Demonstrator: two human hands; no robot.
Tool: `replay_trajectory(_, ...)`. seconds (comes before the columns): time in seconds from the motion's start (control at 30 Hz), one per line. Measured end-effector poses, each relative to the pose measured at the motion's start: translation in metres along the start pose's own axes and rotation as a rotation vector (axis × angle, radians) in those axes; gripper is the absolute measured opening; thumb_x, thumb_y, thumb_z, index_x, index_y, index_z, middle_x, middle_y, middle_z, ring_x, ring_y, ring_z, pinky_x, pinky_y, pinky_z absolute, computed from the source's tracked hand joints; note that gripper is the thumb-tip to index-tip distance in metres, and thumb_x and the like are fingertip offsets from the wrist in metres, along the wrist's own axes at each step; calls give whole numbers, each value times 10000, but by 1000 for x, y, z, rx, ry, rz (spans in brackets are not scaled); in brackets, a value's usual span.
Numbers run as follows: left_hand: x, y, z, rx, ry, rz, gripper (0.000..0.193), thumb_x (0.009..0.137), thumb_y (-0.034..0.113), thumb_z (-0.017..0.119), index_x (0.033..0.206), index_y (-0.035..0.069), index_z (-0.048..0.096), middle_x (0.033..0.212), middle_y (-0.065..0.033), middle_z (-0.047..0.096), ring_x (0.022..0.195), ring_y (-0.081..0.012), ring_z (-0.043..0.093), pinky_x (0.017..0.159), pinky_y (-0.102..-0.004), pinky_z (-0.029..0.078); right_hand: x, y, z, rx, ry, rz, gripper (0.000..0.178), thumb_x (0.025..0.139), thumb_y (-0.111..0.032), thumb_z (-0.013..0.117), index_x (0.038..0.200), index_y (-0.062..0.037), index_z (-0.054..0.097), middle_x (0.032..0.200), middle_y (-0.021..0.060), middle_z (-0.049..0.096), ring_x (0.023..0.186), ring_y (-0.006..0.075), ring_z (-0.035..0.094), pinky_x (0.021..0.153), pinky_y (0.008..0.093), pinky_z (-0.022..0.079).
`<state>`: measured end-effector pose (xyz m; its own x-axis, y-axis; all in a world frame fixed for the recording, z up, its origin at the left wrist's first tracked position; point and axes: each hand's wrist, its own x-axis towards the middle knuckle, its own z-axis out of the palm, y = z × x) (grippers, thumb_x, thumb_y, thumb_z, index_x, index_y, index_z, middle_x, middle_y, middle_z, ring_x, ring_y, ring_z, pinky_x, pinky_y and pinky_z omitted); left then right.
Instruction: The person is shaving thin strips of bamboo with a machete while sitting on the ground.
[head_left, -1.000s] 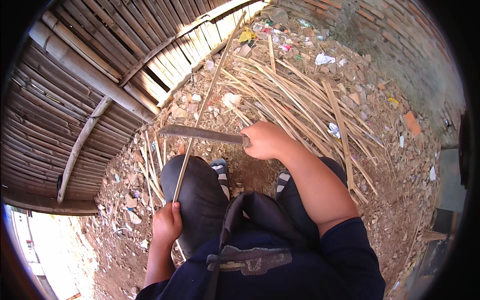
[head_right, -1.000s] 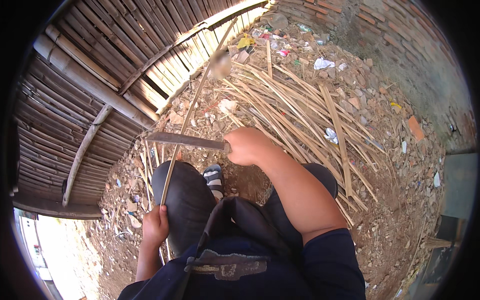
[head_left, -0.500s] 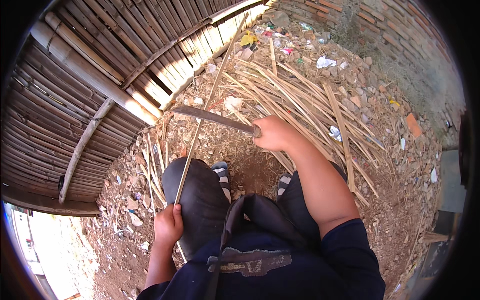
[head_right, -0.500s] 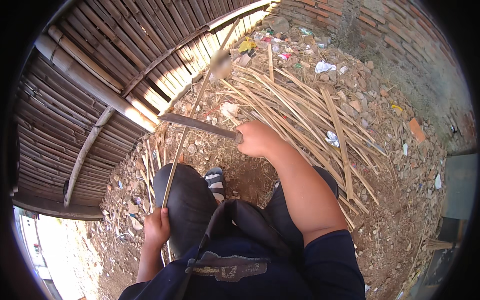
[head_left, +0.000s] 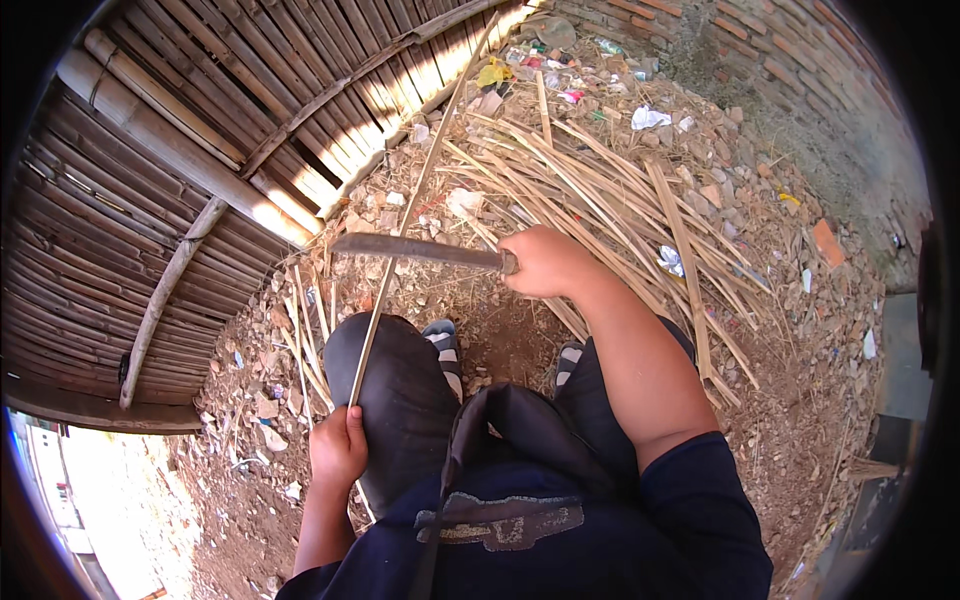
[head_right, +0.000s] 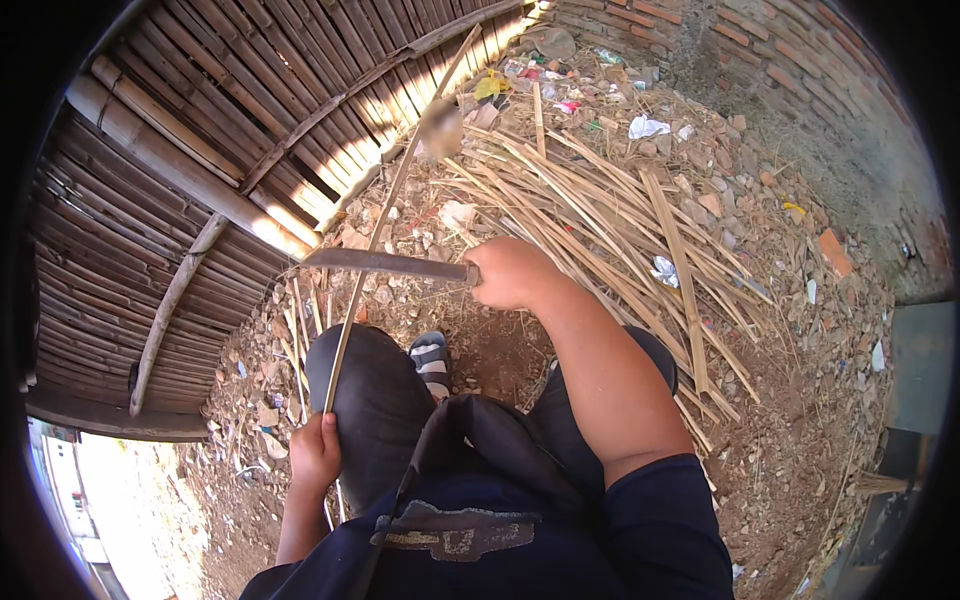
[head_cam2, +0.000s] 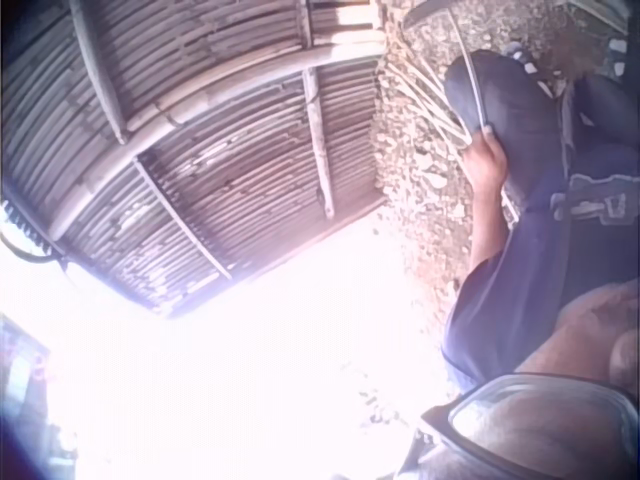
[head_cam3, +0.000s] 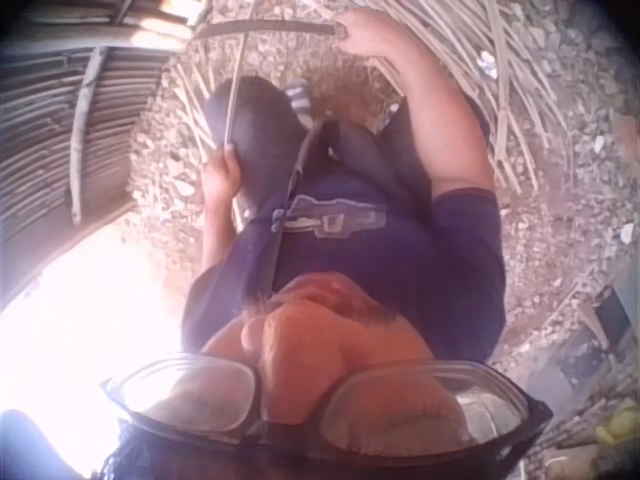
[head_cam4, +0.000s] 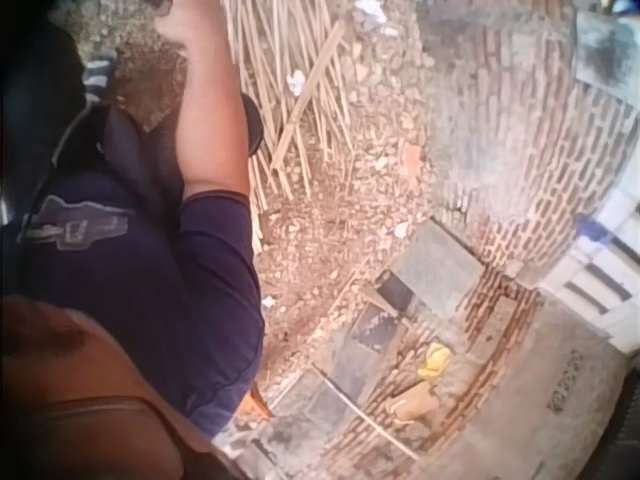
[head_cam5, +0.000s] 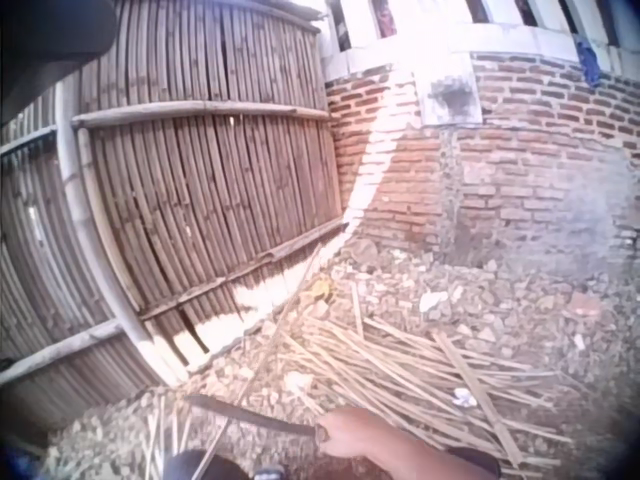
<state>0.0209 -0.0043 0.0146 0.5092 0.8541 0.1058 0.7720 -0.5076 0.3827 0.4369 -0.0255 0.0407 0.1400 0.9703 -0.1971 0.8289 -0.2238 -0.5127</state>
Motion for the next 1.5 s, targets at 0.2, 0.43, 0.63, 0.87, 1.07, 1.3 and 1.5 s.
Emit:
replay_trajectory(0.2, 2, -1, -1, -4, -12, 26, 398, 1066, 268, 521, 749, 31, 559, 619, -230, 587, 582, -468, 597, 551, -539, 454, 0, 7, 0, 36, 59, 79, 292, 851, -237, 693, 1122, -133, 726, 993, 164, 730, 990, 352, 704, 835, 476, 564)
replay_trajectory(0.43, 2, 0, -2, 17, -27, 8, 387, 1064, 259, 519, 753, 32, 559, 628, -231, 594, 589, -469, 601, 555, -546, 456, -4, -22, 30, -78, 0, -199, 275, 773, -228, 754, 1017, -103, 723, 847, 166, 721, 895, 374, 709, 781, 502, 561)
replay_trajectory(0.63, 0, -2, 0, 17, -25, 8, 387, 1065, 260, 517, 753, 33, 552, 627, -232, 593, 592, -470, 603, 555, -548, 456, -6, -17, 19, -76, 30, -174, 240, 787, -235, 758, 990, -113, 725, 846, 161, 720, 877, 375, 706, 755, 507, 554)
replay_trajectory(0.87, 2, 1, -2, 11, -15, 10, 396, 1068, 271, 513, 755, 30, 554, 629, -232, 594, 604, -470, 609, 563, -549, 457, 1, 10, 10, -4, 99, -53, 244, 812, -254, 759, 994, -98, 719, 836, 190, 695, 860, 385, 693, 743, 505, 535)
replay_trajectory(1.07, 1, 1, 0, 24, -15, -1, 405, 1071, 275, 510, 750, 31, 548, 632, -231, 593, 604, -471, 606, 562, -552, 453, 0, -10, 16, 44, 39, -59, 286, 808, -212, 714, 1077, -117, 729, 958, 179, 726, 953, 379, 704, 824, 499, 559)
replay_trajectory(1.3, 1, 3, -1, 29, -8, 0, 409, 1073, 276, 508, 746, 34, 543, 634, -228, 595, 595, -469, 602, 557, -546, 455, -8, -18, 12, -27, 3, -69, 303, 802, -204, 712, 1091, -113, 732, 992, 178, 733, 975, 376, 707, 837, 495, 564)
replay_trajectory(1.5, 1, 2, 0, 45, -9, 3, 403, 1071, 274, 512, 749, 35, 549, 634, -227, 595, 596, -468, 604, 561, -545, 462, -2, -7, 16, -13, 33, -98, 304, 792, -222, 743, 1078, -116, 736, 982, 166, 739, 978, 366, 710, 838, 492, 566)
